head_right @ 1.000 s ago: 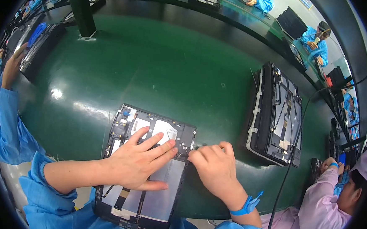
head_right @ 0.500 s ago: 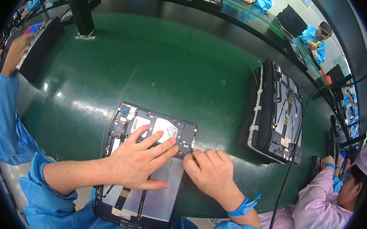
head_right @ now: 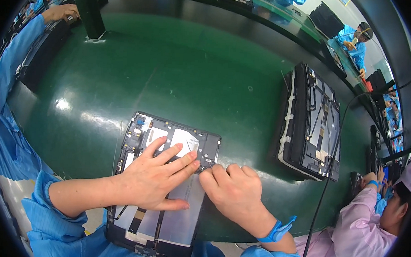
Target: The person connects internal ribbon cables and wires to a circuit board inside a tablet device on an assembly line. This is done using tweezers for precision.
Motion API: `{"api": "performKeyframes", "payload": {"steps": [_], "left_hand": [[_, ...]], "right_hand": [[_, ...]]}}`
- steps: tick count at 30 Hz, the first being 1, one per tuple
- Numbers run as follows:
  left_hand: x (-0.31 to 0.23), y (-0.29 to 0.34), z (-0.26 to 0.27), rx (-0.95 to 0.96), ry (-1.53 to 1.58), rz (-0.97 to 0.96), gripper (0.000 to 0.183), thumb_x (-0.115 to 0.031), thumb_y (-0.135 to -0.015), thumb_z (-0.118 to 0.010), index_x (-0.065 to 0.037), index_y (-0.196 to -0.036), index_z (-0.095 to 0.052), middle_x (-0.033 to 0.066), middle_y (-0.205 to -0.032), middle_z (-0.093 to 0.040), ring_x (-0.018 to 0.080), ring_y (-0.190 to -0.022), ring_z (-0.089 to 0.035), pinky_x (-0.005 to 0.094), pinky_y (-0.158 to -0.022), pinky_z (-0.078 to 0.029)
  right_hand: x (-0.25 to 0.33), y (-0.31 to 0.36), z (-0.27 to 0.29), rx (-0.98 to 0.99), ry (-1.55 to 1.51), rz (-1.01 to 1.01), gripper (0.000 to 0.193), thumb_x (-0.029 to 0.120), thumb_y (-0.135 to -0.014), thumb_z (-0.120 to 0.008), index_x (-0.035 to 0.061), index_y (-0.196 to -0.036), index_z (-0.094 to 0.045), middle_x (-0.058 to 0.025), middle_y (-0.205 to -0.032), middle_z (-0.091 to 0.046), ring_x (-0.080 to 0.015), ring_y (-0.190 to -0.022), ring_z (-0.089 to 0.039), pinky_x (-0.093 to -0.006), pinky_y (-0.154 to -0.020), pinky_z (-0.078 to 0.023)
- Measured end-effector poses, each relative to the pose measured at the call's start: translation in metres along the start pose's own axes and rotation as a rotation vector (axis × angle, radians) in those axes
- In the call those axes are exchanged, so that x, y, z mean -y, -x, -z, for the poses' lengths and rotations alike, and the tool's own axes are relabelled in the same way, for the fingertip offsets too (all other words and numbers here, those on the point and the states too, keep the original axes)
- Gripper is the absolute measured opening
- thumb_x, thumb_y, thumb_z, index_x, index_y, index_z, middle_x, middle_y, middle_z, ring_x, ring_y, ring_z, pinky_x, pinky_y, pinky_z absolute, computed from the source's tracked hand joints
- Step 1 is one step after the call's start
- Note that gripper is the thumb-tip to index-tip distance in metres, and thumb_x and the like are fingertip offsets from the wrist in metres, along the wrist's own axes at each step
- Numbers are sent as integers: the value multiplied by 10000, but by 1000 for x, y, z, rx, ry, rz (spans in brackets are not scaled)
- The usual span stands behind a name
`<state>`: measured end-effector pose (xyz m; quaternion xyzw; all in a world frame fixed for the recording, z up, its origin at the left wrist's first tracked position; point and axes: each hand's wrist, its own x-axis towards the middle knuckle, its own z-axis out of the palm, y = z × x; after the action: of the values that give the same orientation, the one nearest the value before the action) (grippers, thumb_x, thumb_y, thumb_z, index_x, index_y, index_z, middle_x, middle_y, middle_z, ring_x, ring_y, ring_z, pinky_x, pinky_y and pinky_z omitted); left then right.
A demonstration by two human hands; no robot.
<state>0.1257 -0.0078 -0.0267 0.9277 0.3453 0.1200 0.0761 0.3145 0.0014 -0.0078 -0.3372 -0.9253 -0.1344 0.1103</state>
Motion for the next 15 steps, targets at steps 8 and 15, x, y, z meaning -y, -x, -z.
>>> {"api": "performKeyframes", "payload": {"steps": [8,15], "left_hand": [[0,-1,0,-16,20,4,613,-489,-753,-408,2,-1120,-427,127,-1157,-406,291,-1077,-352,478,-909,-224],[1,1,-2,-27,27,6,612,-490,-750,-412,2,-1114,-433,126,-1155,-408,294,-1074,-356,478,-907,-226]], "right_hand": [[-2,7,-11,-126,-41,-11,104,145,-562,-547,121,-649,-496,30,-652,-498,-104,-492,-414,-231,-409,-293],[-1,6,-11,-133,-52,-6,121,129,-568,-559,112,-680,-517,23,-688,-523,-99,-502,-428,-227,-410,-299]]}}
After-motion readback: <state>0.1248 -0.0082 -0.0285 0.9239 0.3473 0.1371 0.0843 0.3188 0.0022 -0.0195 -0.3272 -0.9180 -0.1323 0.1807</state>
